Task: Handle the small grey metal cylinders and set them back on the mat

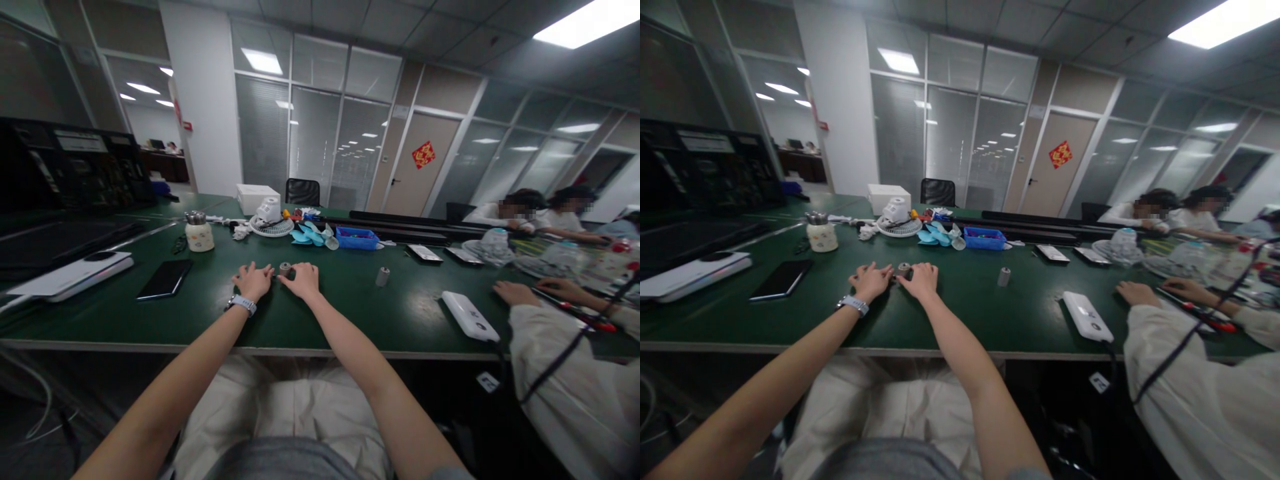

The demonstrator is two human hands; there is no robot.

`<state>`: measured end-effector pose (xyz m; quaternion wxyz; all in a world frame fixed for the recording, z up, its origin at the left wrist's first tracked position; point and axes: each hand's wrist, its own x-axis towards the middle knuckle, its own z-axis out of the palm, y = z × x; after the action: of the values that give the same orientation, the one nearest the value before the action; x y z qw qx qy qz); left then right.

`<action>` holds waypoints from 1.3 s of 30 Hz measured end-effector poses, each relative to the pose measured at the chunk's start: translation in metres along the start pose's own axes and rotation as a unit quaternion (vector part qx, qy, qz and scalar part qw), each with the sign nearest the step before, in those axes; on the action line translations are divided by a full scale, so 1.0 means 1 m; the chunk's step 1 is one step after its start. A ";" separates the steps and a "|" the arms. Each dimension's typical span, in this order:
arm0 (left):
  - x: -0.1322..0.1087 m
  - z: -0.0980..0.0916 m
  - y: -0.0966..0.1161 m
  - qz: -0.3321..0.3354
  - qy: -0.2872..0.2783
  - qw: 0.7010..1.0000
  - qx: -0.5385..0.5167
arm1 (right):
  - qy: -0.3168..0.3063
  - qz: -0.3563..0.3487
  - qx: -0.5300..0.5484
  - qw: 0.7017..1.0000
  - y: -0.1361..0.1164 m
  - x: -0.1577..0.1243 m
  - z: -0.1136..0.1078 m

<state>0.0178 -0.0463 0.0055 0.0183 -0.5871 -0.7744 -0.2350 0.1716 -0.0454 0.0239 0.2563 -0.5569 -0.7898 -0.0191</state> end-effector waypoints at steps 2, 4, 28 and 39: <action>-0.001 0.000 0.000 -0.011 0.012 1.000 -0.017 | 0.008 0.020 -0.036 0.999 0.009 0.001 -0.006; -0.001 -0.001 0.001 -0.022 0.017 0.999 -0.031 | 0.007 0.056 -0.066 0.996 0.025 0.001 -0.015; -0.006 -0.011 0.006 -0.023 0.002 0.998 -0.056 | -0.003 0.161 0.036 0.986 0.104 -0.003 -0.036; -0.008 -0.012 0.007 -0.024 -0.003 0.998 -0.062 | 0.025 0.320 0.013 0.947 0.128 -0.008 -0.048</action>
<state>0.0236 -0.0566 0.0167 -0.0263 -0.5689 -0.7724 -0.2812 0.3060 -0.0192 0.0291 0.2756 -0.7762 -0.5639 0.0605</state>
